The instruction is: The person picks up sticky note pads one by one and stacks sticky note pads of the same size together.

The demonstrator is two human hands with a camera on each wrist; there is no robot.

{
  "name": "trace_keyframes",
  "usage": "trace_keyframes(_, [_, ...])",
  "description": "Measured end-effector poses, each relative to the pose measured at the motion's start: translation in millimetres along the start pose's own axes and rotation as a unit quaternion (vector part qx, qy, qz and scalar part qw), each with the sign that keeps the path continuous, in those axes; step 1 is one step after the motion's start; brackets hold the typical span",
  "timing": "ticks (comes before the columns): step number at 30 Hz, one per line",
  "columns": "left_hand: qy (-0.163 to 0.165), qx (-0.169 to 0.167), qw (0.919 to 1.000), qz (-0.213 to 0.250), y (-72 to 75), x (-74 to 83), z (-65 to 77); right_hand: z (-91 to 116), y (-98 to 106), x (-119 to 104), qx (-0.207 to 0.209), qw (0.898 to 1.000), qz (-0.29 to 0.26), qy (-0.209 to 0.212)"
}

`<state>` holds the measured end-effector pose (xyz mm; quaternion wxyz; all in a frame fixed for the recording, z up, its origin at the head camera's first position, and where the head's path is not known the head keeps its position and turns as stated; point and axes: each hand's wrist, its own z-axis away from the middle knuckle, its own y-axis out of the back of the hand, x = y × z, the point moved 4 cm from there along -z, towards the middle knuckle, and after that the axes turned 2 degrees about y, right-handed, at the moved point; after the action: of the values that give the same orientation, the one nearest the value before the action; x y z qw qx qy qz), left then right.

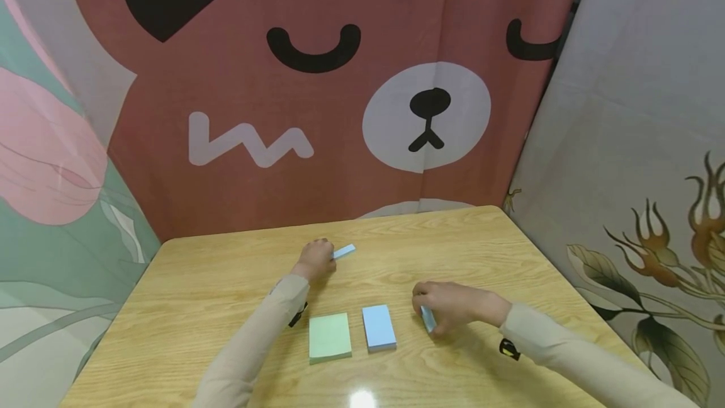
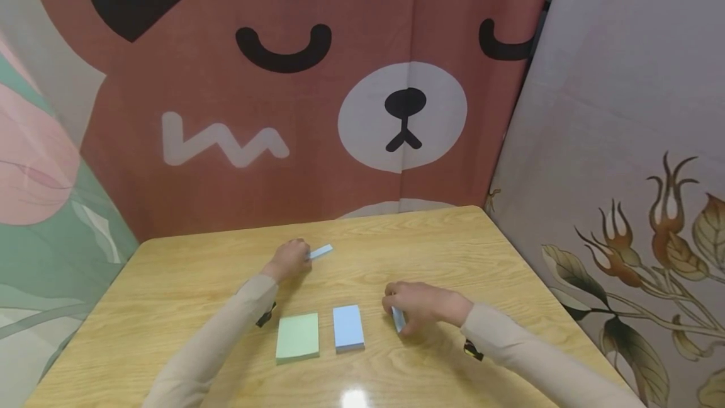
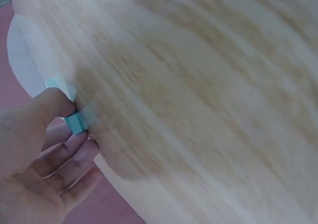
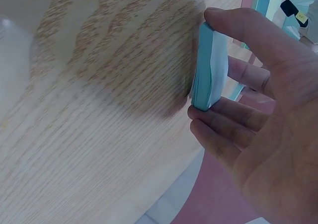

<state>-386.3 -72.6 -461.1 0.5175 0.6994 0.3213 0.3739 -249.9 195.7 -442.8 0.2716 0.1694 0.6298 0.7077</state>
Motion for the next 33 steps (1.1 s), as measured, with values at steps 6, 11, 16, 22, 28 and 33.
trace_keyframes(6, [0.021, -0.017, 0.9996, 0.004, -6.0, -4.7, -3.4, -4, -1, -3, -0.001, 1.000, 0.001, 0.007])
trace_keyframes(11, [0.020, -0.009, 0.9997, -0.007, -9.3, -6.7, -4.3, -9, -2, -5, -0.002, 1.000, 0.002, 0.007])
trace_keyframes(16, [0.016, 0.002, 0.9996, -0.023, -7.0, -3.5, -2.6, -12, -2, -8, 0.001, 1.000, 0.007, 0.016])
trace_keyframes(22, [0.009, 0.005, 0.9991, -0.042, -4.6, 0.7, -1.7, -16, -3, -11, -0.003, 1.000, 0.005, 0.019])
trace_keyframes(28, [0.011, 0.015, 0.9984, -0.053, -5.5, 0.9, -2.5, -17, -3, -13, -0.010, 1.000, 0.012, 0.009])
trace_keyframes(33, [0.010, 0.019, 0.9981, -0.057, -5.5, 1.2, -0.7, -17, -5, -14, -0.007, 1.000, 0.008, 0.013])
